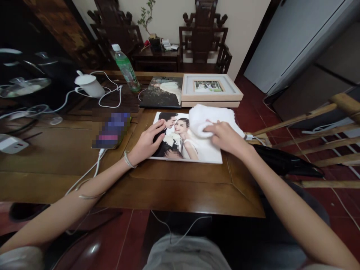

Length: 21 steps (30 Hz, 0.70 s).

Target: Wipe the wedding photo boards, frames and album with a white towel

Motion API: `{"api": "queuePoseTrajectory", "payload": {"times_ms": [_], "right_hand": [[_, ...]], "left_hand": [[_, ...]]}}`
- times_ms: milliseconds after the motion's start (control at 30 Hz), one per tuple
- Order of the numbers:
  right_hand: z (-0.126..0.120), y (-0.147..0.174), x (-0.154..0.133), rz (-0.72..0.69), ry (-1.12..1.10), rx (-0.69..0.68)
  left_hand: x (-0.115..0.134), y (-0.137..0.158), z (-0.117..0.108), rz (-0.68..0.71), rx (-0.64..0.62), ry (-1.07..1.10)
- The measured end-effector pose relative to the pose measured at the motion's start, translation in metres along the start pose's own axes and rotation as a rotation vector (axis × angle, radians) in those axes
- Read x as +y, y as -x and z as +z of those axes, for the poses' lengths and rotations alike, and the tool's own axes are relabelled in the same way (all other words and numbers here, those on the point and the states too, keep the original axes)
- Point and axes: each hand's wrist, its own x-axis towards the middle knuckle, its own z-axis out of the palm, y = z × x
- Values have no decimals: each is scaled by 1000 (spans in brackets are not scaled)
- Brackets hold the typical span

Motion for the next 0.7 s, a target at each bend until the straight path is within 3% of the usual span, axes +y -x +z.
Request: {"api": "queuePoseTrajectory", "payload": {"times_ms": [167, 267, 367, 467, 600, 700], "right_hand": [[1, 76, -49, -187, -69, -34], [-8, 93, -62, -283, -119, -77], [-16, 77, -54, -242, -111, -140], [-19, 37, -27, -144, -76, -180], [-11, -16, 16, -48, -51, -62], [1, -33, 33, 31, -38, 28]], "left_hand": [[1, -2, -1, -11, -16, 0], [0, -2, -1, -9, -14, 3], [-1, -1, -1, -10, -17, -6], [-1, -1, -1, -5, -23, -14], [-1, -1, -2, 3, -28, -14], [0, -1, -2, 5, -26, -8]]}}
